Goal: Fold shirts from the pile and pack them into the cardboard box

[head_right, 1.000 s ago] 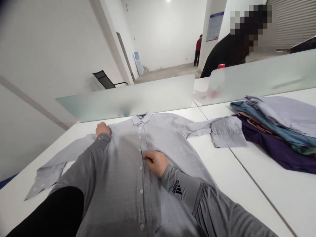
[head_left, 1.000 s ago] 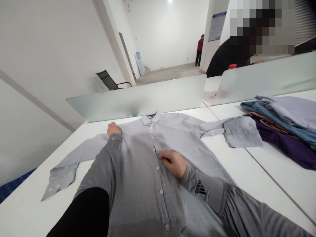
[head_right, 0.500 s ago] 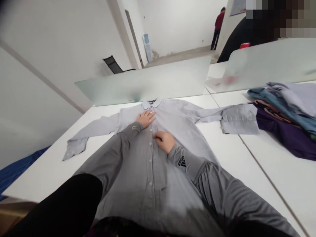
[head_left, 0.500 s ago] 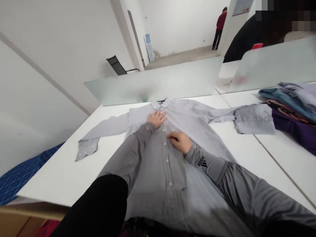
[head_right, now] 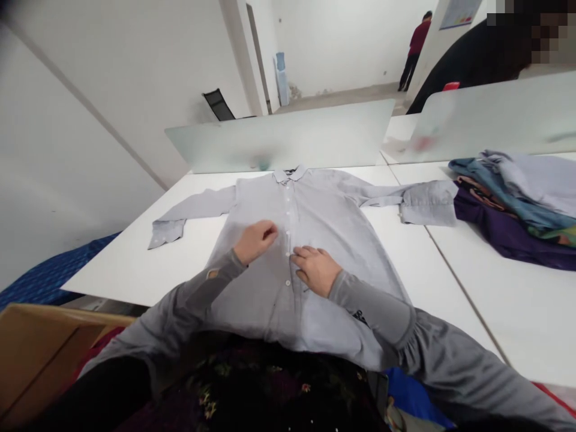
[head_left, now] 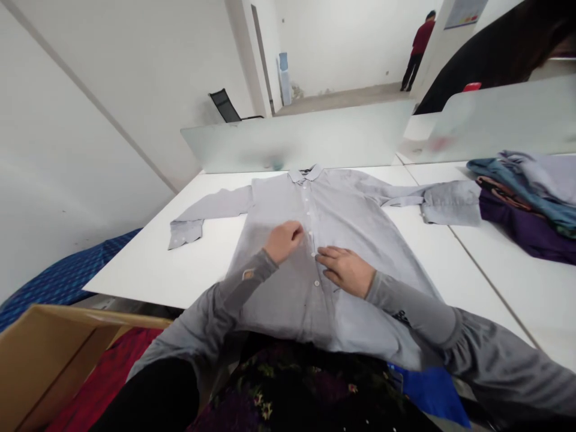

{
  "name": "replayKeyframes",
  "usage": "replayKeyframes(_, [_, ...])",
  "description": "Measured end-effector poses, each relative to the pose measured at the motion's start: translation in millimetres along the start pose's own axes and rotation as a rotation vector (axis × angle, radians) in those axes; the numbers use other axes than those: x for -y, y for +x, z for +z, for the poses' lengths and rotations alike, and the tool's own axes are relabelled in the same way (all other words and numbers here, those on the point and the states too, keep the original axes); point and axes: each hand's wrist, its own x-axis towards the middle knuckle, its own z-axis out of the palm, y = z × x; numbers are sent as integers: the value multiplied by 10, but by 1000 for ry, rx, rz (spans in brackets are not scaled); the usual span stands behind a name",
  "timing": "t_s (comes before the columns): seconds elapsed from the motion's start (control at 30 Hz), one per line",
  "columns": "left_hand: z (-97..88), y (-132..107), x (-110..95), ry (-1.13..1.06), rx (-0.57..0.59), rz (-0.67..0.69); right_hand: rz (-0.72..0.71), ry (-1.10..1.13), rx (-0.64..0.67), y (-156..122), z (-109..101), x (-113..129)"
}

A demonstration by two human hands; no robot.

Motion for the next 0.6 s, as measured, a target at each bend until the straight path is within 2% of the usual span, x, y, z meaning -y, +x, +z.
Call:
replayKeyframes(0.07, [22, -317, -191, -78, -6, -9, -25, 7, 28, -199, -15, 163])
replayKeyframes(0.13, [94, -515, -372, -83, 12, -59, -16, 12, 56, -357, -38, 303])
replayKeyframes(0.27, [251, -570, -598, 96, 81, -176, 24, 23, 84, -607, -45, 530])
replayKeyframes(0.33, [288, -523, -634, 135, 112, -166, 26, 35, 61, -711, 14, 617])
replayKeyframes(0.47, [257, -503, -648, 111, 128, -106, 18, 33, -76, -855, 193, 707])
replayKeyframes(0.53, [196, -570, -626, 82, 131, -31, -14, 48, -133, -918, 210, 657])
replayKeyframes(0.6, [117, -710, -539, 61, 108, 28, 5, 58, -233, -1019, 148, 499])
